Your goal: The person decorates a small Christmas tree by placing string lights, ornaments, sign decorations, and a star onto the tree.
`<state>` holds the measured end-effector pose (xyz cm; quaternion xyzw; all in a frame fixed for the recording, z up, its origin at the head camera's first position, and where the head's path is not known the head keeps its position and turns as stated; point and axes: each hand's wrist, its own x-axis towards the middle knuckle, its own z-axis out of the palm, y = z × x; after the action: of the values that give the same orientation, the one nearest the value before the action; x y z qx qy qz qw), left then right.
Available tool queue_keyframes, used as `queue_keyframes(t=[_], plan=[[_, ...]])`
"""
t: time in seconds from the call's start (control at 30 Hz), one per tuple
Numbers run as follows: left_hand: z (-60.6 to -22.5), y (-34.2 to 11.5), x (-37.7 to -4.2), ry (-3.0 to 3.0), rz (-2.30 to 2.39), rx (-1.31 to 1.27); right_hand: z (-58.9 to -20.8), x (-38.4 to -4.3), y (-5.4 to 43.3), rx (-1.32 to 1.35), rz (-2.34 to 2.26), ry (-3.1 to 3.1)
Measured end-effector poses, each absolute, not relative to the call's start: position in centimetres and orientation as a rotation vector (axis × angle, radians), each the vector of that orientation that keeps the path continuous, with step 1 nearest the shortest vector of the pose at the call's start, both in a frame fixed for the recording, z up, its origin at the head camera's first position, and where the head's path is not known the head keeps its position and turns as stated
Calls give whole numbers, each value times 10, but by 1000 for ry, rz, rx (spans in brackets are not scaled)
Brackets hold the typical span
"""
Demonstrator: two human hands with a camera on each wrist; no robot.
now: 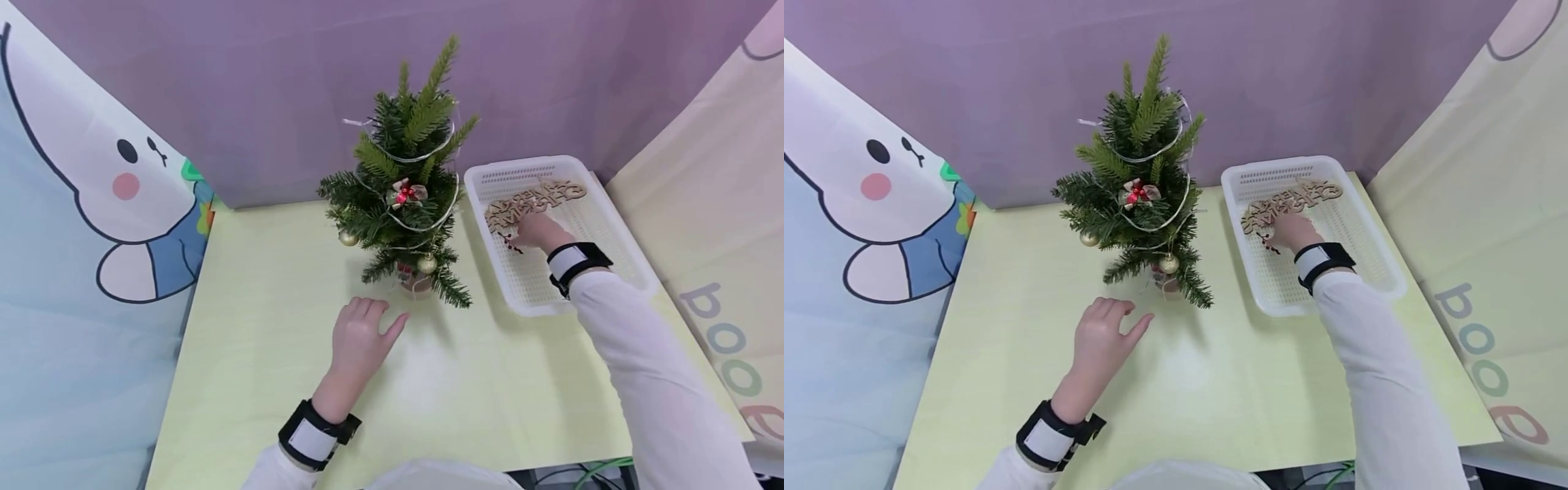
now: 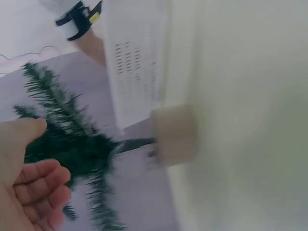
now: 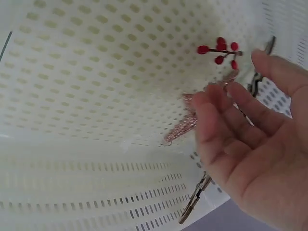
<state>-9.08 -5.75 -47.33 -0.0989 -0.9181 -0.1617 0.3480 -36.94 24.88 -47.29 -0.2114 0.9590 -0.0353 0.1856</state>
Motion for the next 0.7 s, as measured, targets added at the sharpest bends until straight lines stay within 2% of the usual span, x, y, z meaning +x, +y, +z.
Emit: queue_keyframes(t=[0.13, 0.47, 0.7], plan=[[-497, -60, -104, -2559, -476, -111, -480, -369, 243, -496, -33, 2637], [-559, -56, -170, -2933, -987, 53, -488, -369, 241, -410, -16, 2644], [-577, -50, -188, -2743, -1503, 158, -492, -369, 241, -424, -29, 2645]])
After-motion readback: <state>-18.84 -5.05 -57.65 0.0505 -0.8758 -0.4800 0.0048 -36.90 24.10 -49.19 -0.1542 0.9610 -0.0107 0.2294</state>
